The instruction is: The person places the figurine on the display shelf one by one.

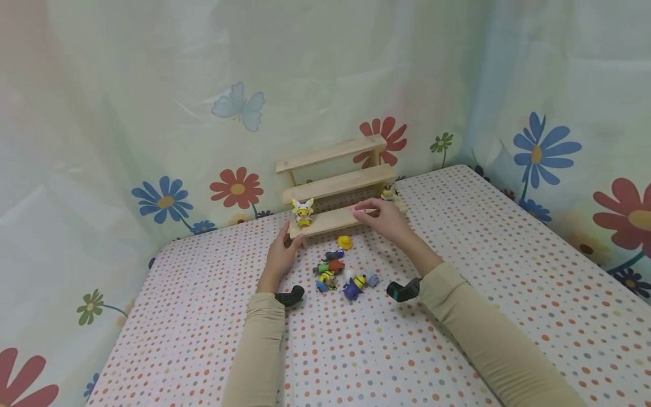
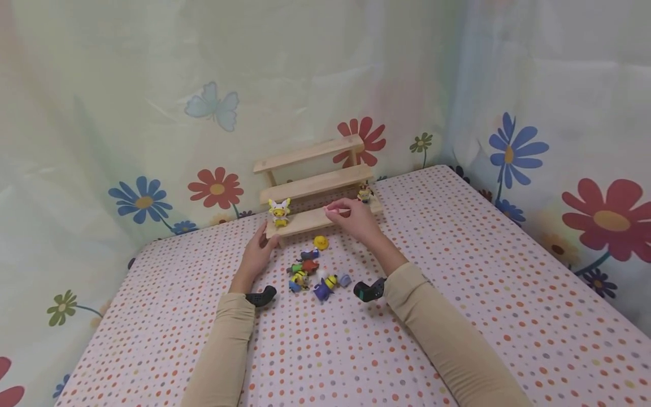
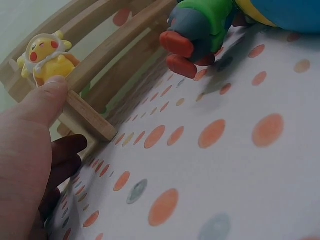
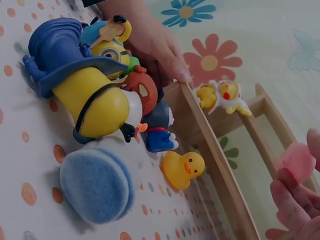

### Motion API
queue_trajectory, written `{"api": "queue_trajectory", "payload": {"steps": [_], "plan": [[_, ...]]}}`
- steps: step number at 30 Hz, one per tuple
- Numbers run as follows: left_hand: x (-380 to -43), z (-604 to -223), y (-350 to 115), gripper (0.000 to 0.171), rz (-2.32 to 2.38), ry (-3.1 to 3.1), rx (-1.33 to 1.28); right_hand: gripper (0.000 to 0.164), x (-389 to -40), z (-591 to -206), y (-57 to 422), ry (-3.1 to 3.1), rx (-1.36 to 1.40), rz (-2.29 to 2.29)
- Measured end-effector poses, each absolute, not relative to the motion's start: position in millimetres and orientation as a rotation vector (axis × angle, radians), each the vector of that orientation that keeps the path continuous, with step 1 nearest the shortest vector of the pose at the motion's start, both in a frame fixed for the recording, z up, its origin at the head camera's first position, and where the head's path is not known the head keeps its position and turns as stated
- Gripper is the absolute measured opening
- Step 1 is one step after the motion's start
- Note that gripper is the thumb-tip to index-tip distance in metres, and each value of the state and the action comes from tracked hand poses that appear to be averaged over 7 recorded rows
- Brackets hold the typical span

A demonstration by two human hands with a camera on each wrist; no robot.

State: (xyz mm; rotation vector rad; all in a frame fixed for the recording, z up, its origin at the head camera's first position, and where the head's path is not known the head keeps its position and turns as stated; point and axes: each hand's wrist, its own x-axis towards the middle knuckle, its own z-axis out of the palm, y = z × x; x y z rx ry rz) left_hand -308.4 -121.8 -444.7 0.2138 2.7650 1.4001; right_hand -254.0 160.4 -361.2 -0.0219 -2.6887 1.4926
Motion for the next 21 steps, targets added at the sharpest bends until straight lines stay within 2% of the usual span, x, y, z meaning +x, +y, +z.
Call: {"api": "queue_trajectory", "payload": {"steps": [7, 14, 21], "plan": [[-309.7, -443.4, -121.4, 0.085, 1.407, 2.761, 0.196, 0.035, -255.5, -361.3, 160.2, -2.66, 0.12, 1.552], [-310.4, -443.8, -122.0, 0.085, 1.406, 2.761, 0.205, 0.052, -257.1, -362.0, 159.2, -2.611, 0.178, 1.606], [-309.4, -444.6, -122.4, 0.086, 1.42, 2.75, 0.199, 0.043, -255.6, -363.1, 160.8, -2.636, 0.184, 1.493]]}}
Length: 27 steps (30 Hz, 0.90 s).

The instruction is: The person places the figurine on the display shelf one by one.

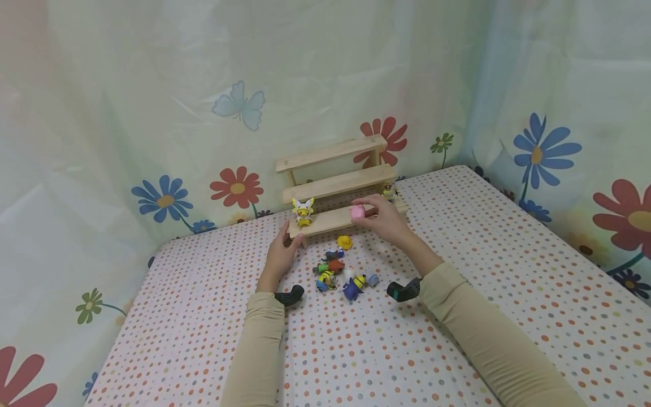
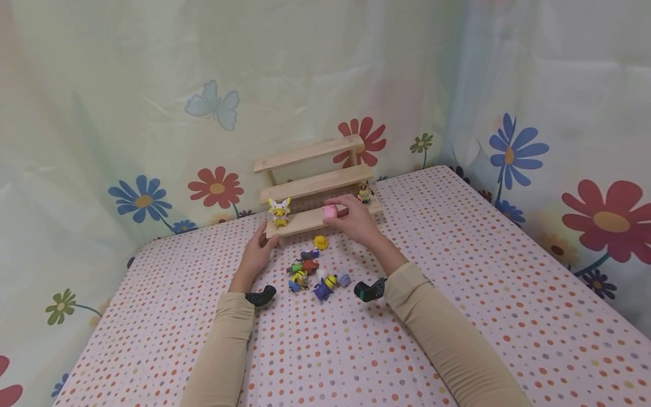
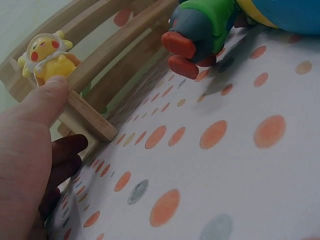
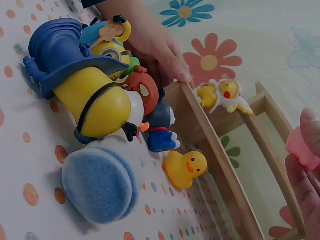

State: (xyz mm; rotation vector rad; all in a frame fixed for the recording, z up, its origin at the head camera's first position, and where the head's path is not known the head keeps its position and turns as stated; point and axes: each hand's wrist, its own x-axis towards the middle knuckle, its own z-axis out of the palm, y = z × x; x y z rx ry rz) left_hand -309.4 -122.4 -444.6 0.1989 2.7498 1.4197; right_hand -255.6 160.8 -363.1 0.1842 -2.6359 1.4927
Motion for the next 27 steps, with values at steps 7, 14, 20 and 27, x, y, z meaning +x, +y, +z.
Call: {"api": "queue_trajectory", "payload": {"steps": [7, 14, 20, 27], "plan": [[-310.1, -447.2, -122.8, 0.087, 1.423, 2.754, 0.206, 0.046, -258.2, -368.2, 160.2, -2.633, 0.164, 1.456], [-309.8, -448.0, -122.5, 0.085, 1.41, 2.777, 0.189, 0.042, -258.8, -372.1, 157.4, -2.582, 0.206, 1.338], [-308.3, -446.0, -121.2, 0.085, 1.408, 2.783, 0.175, 0.055, -259.1, -373.4, 158.7, -2.575, 0.192, 1.38], [-309.5, -446.4, -121.3, 0.085, 1.407, 2.779, 0.167, 0.054, -259.7, -373.1, 158.9, -2.622, 0.211, 1.359]]}}
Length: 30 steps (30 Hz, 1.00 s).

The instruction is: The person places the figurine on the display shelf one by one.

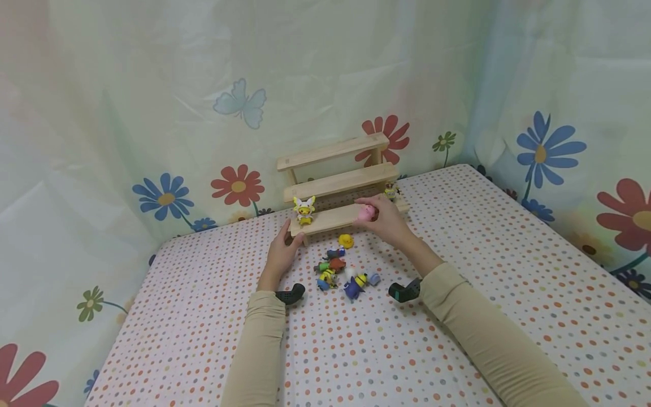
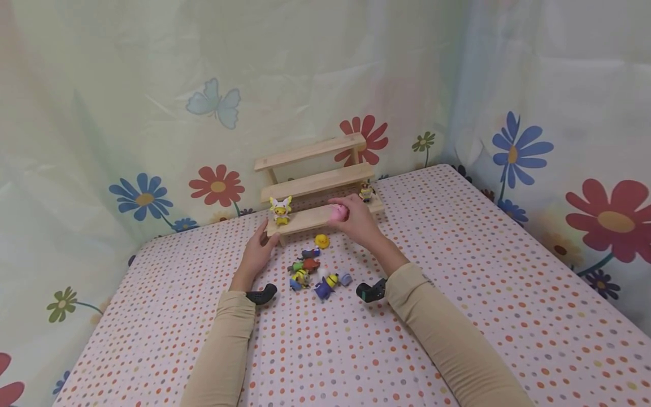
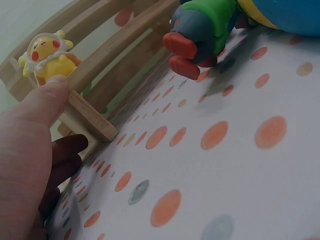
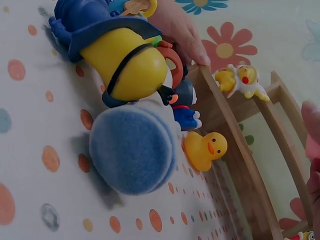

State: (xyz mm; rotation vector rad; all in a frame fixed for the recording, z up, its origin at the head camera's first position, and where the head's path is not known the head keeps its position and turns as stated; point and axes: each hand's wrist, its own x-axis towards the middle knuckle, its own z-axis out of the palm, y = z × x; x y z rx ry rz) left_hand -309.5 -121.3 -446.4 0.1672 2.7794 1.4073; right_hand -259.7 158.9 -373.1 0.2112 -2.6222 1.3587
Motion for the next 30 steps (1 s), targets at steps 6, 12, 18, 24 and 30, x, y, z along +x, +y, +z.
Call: {"api": "queue_trajectory", "payload": {"steps": [6, 12, 18, 24, 30], "plan": [[-310.1, -447.2, -121.6, 0.086, 1.409, 2.777, 0.163, 0.045, -258.9, -373.8, 157.8, -2.64, 0.188, 1.436], [-310.2, -446.6, -121.0, 0.086, 1.409, 2.781, 0.169, 0.043, -258.2, -374.5, 159.0, -2.607, 0.19, 1.498], [-310.3, -445.3, -120.7, 0.085, 1.399, 2.778, 0.157, 0.05, -258.7, -373.4, 160.6, -2.572, 0.316, 1.768], [-312.2, -445.8, -121.5, 0.086, 1.392, 2.778, 0.148, 0.052, -258.2, -369.6, 161.3, -2.577, 0.423, 1.878], [-308.8, -447.1, -121.1, 0.084, 1.41, 2.763, 0.159, 0.04, -262.0, -376.5, 158.0, -2.668, 0.367, 1.619]]}}
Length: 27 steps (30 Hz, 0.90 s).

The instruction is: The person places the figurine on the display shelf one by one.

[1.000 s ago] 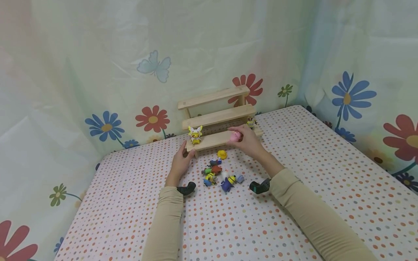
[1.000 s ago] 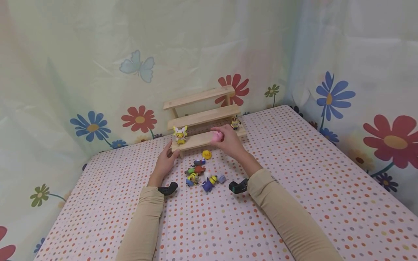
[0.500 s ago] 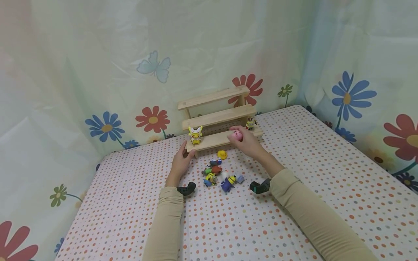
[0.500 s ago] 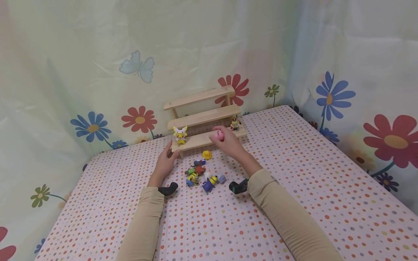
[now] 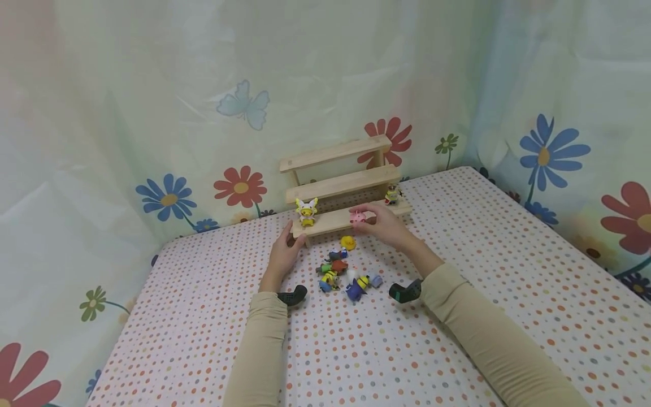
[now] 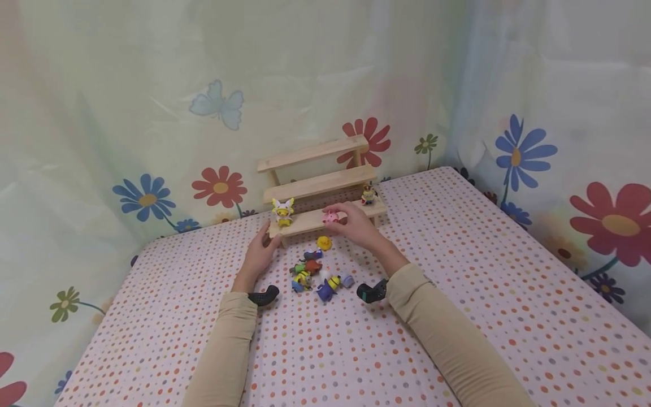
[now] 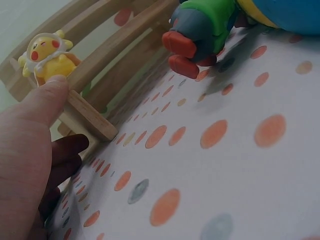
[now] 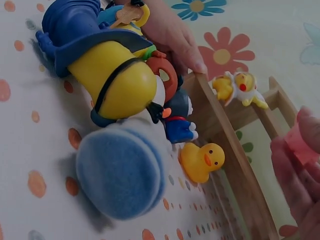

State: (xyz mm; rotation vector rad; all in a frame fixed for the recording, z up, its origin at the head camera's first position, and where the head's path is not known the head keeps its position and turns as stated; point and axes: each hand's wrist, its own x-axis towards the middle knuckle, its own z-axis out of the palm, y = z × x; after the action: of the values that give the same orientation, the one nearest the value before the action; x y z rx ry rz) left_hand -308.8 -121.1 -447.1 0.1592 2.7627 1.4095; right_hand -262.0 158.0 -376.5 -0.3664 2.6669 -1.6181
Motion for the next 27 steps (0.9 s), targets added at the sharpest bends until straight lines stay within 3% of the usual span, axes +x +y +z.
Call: {"api": "queue_trajectory", "payload": {"steps": [5, 13, 27], "plan": [[-306.4, -447.6, -121.2, 0.081, 1.414, 2.757, 0.162, 0.03, -271.5, -383.0, 147.8, 2.827, -0.224, -1.555], [-305.4, -452.4, -118.5, 0.08, 1.411, 2.763, 0.201, 0.042, -297.1, -396.8, 134.9, 2.913, -0.147, -1.541], [-309.4, -449.9, -121.0, 0.082, 1.419, 2.794, 0.214, 0.044, -311.5, -400.7, 130.7, 2.997, -0.169, -1.391]]}}
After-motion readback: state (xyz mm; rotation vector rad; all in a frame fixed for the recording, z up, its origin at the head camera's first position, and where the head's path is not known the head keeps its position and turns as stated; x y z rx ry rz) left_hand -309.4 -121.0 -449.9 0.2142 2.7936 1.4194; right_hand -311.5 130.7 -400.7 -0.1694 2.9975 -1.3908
